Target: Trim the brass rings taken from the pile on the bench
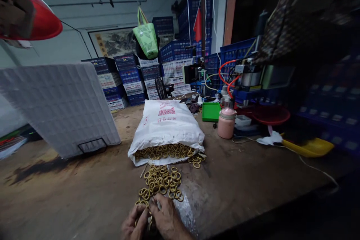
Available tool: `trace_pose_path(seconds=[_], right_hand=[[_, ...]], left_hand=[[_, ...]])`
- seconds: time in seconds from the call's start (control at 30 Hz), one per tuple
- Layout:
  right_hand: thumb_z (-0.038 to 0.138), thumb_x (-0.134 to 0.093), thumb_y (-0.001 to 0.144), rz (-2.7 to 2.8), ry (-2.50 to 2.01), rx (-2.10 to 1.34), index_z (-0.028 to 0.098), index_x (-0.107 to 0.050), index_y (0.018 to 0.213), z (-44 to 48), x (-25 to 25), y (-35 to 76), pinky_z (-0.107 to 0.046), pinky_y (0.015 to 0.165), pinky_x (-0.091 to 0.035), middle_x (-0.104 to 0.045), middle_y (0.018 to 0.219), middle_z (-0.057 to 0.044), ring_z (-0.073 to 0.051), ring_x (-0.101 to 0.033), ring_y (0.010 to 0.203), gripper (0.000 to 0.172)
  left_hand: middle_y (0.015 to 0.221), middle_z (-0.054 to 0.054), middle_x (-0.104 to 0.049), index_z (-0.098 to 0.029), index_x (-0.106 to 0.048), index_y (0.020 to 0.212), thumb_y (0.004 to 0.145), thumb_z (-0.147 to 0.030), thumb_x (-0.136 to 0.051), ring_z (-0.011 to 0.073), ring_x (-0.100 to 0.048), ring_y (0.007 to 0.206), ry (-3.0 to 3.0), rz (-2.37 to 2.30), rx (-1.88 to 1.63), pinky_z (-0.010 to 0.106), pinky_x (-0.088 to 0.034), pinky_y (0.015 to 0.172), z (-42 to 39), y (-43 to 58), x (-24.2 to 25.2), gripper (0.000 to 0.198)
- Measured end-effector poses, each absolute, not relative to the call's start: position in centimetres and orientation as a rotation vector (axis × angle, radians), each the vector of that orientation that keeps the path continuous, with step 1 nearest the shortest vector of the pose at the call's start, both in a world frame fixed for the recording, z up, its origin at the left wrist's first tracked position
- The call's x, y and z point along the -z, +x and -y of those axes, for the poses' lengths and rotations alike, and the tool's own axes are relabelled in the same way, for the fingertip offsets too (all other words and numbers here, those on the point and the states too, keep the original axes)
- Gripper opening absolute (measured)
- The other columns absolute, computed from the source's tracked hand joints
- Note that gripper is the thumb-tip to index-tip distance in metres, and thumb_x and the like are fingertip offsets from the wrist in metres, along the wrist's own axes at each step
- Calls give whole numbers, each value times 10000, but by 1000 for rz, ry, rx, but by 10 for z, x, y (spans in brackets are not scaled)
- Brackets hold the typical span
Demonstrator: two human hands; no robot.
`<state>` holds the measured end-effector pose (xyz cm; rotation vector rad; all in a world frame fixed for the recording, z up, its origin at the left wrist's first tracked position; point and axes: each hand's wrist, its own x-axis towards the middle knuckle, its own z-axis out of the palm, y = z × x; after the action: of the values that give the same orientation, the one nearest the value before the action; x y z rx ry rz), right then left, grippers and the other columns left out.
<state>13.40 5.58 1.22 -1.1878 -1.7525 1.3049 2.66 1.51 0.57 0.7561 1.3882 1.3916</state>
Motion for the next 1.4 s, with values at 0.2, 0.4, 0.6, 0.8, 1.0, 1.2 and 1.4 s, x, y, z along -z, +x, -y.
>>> trace_pose_path(seconds=[0.2, 0.4, 0.6, 0.8, 1.0, 1.2, 1.4], right_hand=[[461, -393, 782, 1421, -1106, -1686, 182, -486, 748, -60, -4, 140, -190, 455, -302, -427, 508, 57, -81, -383, 451, 296], [341, -462, 759, 1575, -1132, -1434, 163, -485, 672, -57, -32, 156, -191, 542, -343, -466, 560, 50, -77, -416, 531, 199], [321, -472, 770, 1652, -1117, -1275, 166, -515, 682, -48, -39, 160, -190, 588, -350, -495, 621, 43, -85, -451, 610, 183], [300, -471, 770, 1707, -1077, -1262, 166, -516, 666, -40, -46, 156, -195, 571, -340, -480, 605, 43, -88, -440, 597, 176], [317, -410, 810, 1693, -1069, -1287, 165, -519, 682, -38, -49, 154, -207, 597, -355, -500, 626, 31, -99, -464, 625, 227], [310, -408, 815, 1675, -1057, -1322, 160, -530, 710, -38, -49, 151, -203, 580, -374, -513, 625, 25, -96, -479, 599, 220], [218, -397, 797, 1847, -1208, -1103, 171, -542, 738, -38, -50, 150, -196, 555, -342, -527, 600, 21, -97, -485, 569, 164]], left_hand=[[463, -29, -494, -182, -579, 543, 572, -501, -655, 117, -437, 436, 909, -1440, -1365, 222, -349, 443, -15, 39, -24, 330], [494, -46, -481, -164, -613, 694, 616, -451, -636, 84, -396, 422, 929, -1421, -1274, 197, -303, 421, -7, 43, -38, 298], [452, -79, -419, -167, -541, 732, 651, -488, -589, 56, -322, 370, 869, -1399, -1201, 178, -253, 378, -1, 45, -38, 334], [443, -81, -425, -177, -470, 644, 637, -496, -608, 40, -307, 353, 834, -1296, -1179, 165, -229, 360, 3, 40, -40, 348], [425, -91, -401, -181, -452, 634, 687, -488, -572, 29, -280, 327, 813, -1213, -1166, 151, -199, 338, 7, 33, -36, 334], [466, -93, -388, -186, -443, 663, 709, -430, -582, 24, -258, 346, 717, -1072, -1195, 138, -184, 337, 14, 31, -42, 284], [519, -79, -463, -188, -471, 718, 689, -415, -611, 21, -314, 358, 671, -1102, -1248, 135, -208, 342, 12, 28, -37, 269]])
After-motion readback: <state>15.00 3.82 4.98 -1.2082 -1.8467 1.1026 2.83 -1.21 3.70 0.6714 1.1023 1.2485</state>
